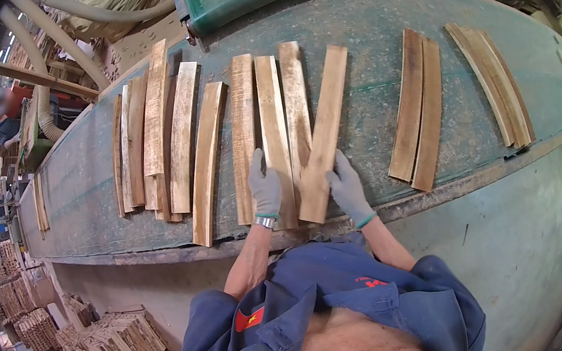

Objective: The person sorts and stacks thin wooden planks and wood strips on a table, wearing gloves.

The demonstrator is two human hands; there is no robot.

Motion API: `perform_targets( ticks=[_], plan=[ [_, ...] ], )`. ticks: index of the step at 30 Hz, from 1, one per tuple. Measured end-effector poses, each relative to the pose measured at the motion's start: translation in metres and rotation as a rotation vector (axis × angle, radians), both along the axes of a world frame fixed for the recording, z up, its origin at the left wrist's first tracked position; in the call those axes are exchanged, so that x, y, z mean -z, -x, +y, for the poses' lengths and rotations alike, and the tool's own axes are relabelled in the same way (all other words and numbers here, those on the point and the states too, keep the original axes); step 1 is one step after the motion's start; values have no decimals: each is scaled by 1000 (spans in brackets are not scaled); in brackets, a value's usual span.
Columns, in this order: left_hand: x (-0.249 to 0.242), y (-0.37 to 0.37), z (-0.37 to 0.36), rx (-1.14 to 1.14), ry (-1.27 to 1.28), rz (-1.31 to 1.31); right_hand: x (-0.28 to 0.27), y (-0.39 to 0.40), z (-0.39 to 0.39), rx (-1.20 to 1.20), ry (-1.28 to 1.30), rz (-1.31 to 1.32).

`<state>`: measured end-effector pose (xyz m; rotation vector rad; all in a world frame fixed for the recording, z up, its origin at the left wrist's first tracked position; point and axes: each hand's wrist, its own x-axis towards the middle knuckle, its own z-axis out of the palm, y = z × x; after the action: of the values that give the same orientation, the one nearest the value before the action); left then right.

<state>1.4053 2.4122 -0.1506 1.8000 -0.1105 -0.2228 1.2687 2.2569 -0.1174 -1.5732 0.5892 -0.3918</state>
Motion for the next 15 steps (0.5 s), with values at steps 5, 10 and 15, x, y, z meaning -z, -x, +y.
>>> perform_targets(
  ticks=[5,10,15],
  plan=[
    [-12,-14,11,89,-294,-108,-12,30,-61,287,133,256],
    [-33,-21,-39,207,-370,-309,-34,-2,-33,78,993,399],
    [-31,-20,-51,208,-278,-210,-25,-13,16,-299,1007,397]
  ],
)
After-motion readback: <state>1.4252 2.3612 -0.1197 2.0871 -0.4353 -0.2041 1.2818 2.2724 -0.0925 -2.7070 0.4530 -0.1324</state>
